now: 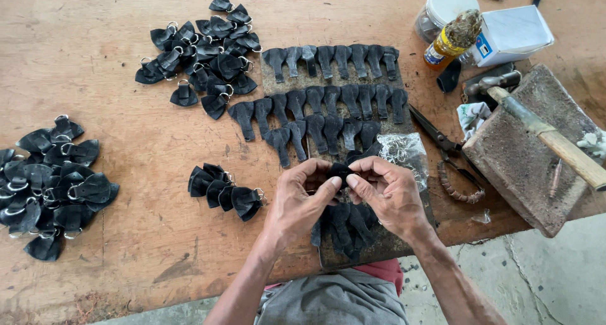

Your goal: The person sits at a workbench assembling keychains from black leather pieces. They pick up a metal split ring, thread it through the punched hole of a leather piece, fold the leather over, and place the finished keychain in a pile, repeating this for many pieces.

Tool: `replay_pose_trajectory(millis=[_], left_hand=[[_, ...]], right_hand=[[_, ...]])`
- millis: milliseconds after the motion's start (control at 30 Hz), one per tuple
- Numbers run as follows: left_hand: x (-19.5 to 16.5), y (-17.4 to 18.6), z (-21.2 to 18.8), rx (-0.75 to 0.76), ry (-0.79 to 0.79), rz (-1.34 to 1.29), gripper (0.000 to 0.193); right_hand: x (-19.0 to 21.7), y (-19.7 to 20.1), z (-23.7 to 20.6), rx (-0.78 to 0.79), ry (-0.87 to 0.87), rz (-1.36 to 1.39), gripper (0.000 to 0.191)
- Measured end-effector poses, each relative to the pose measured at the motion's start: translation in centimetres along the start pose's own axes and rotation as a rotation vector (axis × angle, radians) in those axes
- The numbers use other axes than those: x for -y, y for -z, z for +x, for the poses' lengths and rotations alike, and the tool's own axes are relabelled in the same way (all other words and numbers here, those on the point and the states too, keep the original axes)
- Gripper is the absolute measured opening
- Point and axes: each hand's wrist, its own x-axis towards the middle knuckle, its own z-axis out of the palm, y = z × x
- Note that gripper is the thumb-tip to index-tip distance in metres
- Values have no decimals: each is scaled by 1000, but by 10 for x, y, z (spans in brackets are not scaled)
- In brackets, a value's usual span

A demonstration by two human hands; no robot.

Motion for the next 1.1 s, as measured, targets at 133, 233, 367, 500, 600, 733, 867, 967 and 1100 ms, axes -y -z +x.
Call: replay_pose_trajectory(millis=[133,233,367,500,600,733,867,967,1100], left_hand=[[-4,-4,-3,-62,-138,201,13],[-4,-9,-5,-102,-229,326,7],[-5,-11,-11,-93,-309,297,6],[-9,2,-11,-89,-102,264,11],[-12,6,-10,-16,-88,62,16],[-15,3,-13,46,-135,31,23],[-20,5,-16,43,-170,139,23],[-22,2,-15,-14,-149,259,19],[-21,-5,-17,-80,-286,426,13]], right_hand=[[3,-4,-2,-21,18,-119,17],[4,-11,-7,-55,85,-285,14],[8,-14,-10,-76,84,-273,19],[14,1,-10,34,34,-40,38],[14,3,-9,1,-78,50,33],[10,-1,-8,-22,-159,-23,27],[9,0,-5,-4,-180,-23,22],[8,0,-6,11,-139,-109,20],[5,-2,-12,-51,12,-233,16]])
